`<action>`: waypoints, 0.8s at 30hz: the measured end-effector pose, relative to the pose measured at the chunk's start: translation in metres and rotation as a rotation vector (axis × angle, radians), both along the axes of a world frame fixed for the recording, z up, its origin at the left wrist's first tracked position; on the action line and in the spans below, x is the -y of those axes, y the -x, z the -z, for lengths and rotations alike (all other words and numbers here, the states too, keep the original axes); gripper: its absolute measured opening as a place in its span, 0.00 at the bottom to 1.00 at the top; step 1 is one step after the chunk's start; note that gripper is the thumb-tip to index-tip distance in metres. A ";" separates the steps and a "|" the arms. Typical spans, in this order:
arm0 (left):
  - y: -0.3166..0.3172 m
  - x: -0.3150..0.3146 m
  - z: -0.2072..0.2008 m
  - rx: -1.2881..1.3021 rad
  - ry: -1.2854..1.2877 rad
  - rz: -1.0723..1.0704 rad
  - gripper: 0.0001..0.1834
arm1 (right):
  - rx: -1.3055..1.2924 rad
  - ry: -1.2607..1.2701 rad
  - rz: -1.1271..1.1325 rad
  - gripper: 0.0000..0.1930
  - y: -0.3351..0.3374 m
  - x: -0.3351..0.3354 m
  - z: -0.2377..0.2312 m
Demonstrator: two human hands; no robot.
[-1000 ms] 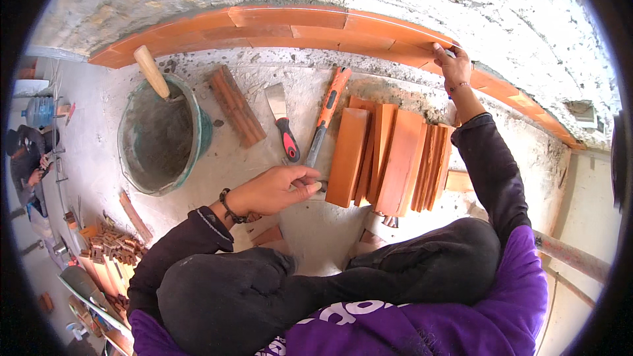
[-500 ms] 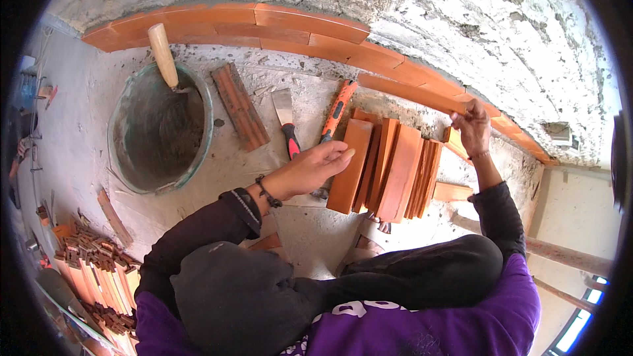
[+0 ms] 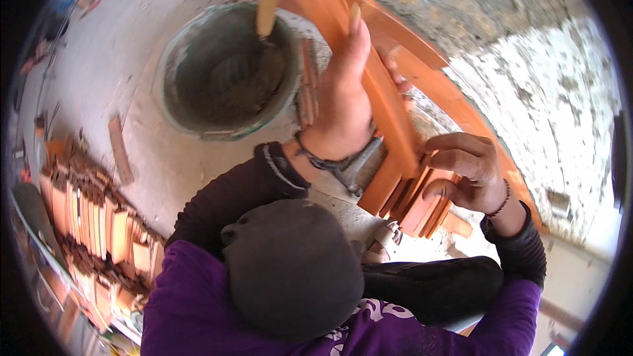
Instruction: The person applies mortar to a curved wall section using a trowel and places terracotta tiles in a curved pattern. They use a hammer to tap the tiles into place and adjust their alignment.
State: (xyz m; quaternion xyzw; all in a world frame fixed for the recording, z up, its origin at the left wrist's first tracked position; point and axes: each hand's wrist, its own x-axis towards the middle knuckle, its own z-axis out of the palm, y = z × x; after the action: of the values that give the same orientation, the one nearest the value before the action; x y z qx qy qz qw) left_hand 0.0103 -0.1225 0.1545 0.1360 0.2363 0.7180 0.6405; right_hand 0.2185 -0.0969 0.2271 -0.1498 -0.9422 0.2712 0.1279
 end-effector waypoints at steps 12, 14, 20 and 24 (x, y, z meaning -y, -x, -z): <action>0.260 0.153 0.045 -0.537 0.379 -0.809 0.32 | 0.184 -0.835 -0.239 0.17 0.279 -0.106 0.004; 0.268 0.165 0.073 -0.491 0.476 -0.810 0.32 | 0.671 -0.807 -0.249 0.18 0.330 -0.108 0.020; 0.271 0.133 0.111 -0.224 0.179 -0.774 0.25 | 1.198 -0.917 -0.355 0.18 0.362 -0.110 0.077; 0.265 0.117 0.104 -0.220 0.100 -0.662 0.24 | 1.397 -0.814 -0.473 0.17 0.356 -0.108 0.072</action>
State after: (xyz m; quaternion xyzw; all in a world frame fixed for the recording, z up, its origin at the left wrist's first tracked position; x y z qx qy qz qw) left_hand -0.2543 -0.2398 0.0502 0.0973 0.3700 0.8553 0.3495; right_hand -0.1374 0.0107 0.1551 -0.0241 -0.8356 -0.2252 -0.5005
